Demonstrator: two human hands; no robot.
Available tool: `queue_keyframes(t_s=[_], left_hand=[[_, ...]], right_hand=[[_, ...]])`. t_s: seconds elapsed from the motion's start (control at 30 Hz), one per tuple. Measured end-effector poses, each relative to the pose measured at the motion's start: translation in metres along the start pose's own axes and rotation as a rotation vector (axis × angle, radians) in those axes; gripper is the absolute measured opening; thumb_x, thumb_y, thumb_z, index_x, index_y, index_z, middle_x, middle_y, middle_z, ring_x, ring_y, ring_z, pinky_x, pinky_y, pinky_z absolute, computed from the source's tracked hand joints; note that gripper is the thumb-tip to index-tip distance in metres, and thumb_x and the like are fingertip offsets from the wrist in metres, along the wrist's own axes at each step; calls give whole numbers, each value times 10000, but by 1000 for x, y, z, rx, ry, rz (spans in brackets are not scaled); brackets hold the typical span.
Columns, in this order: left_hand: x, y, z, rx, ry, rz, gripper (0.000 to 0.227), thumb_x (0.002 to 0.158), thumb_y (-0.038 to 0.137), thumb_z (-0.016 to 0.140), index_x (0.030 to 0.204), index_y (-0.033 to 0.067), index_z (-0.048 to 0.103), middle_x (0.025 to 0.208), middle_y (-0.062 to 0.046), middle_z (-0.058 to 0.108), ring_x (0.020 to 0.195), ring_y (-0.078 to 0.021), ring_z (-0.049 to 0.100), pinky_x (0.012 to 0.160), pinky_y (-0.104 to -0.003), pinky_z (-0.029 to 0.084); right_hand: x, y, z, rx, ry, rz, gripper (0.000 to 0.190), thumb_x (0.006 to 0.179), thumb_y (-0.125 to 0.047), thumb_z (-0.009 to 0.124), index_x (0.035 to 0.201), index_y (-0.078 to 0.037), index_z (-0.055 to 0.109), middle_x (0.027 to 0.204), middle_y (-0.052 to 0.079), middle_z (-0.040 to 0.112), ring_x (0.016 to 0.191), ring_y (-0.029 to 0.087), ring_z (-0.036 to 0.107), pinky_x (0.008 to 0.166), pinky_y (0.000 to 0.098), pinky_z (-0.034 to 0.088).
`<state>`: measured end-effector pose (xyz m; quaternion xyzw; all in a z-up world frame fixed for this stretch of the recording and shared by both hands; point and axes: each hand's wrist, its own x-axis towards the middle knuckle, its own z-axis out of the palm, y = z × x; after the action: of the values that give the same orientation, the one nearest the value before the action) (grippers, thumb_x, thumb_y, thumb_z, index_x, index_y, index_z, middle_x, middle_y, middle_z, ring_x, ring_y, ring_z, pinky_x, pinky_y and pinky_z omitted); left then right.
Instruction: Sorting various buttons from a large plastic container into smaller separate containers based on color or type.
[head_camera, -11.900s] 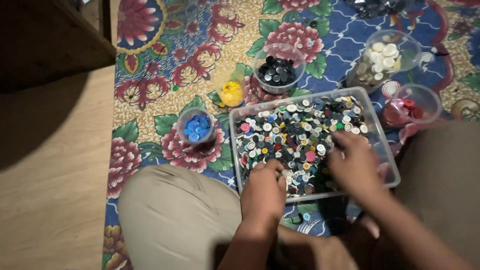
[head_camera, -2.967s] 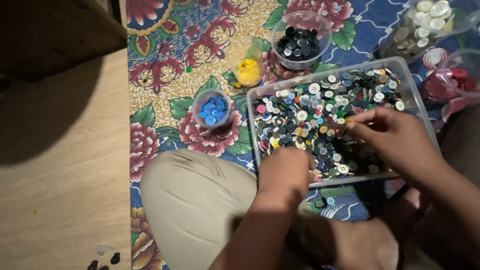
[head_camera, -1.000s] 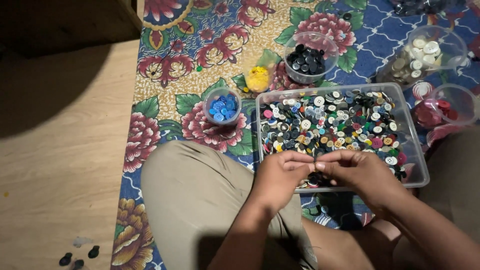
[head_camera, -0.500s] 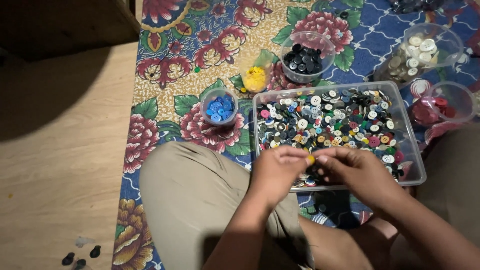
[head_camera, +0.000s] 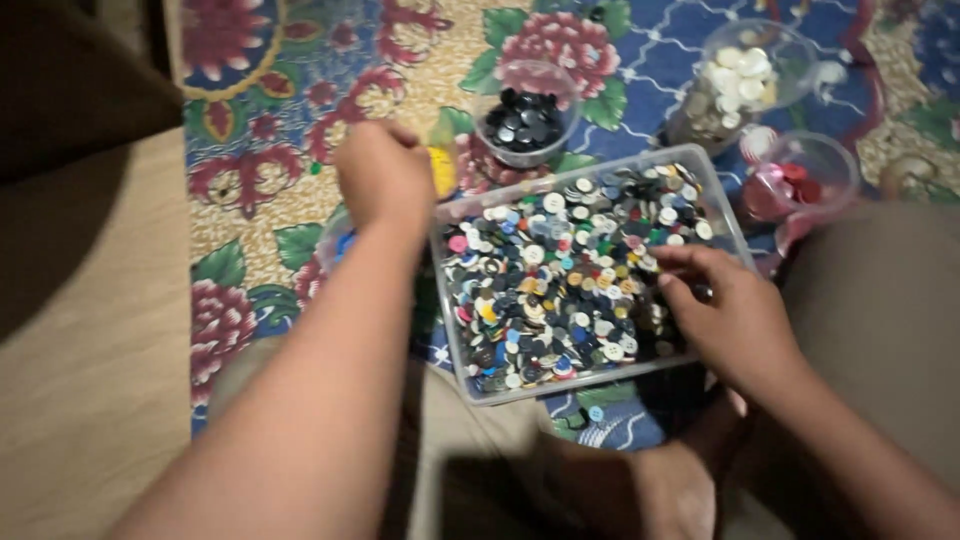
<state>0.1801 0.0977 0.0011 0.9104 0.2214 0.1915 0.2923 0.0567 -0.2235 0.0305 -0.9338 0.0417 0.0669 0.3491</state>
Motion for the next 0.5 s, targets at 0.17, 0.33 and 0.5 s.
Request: queue_keyframes(t_s=[0.17,0.33,0.5], left_hand=[[-2,19,-10,31,-164,-136,183,844,51,642,875,138,800,943,-110,766,873,-318,736,819,-456,572],[-31,31,-11,-43,-101,10,287,780,118,741,1058,75,799,962,-145,793,840,-334,749,781,-443,575],[-120,67,-29,-64,-617,-61,460,973,82,579,1416,204,572,1392,-139,600,1278,-367,624,1027,-543,558]], right_hand=[[4,4,-1,-65,27,13,398,904,-153,633,1293,-127,710,1176,95,705,880,250,683,773,361,538],[15,29,20,-190,37,-124,520,865,-189,651,1362,-39,640,1337,210,619,1156,378,605,992,442,470],[20,16,52,-303,-200,-6,668,865,-295,722,1505,-193,561,1448,235,518,1317,486,557,1069,592,469]])
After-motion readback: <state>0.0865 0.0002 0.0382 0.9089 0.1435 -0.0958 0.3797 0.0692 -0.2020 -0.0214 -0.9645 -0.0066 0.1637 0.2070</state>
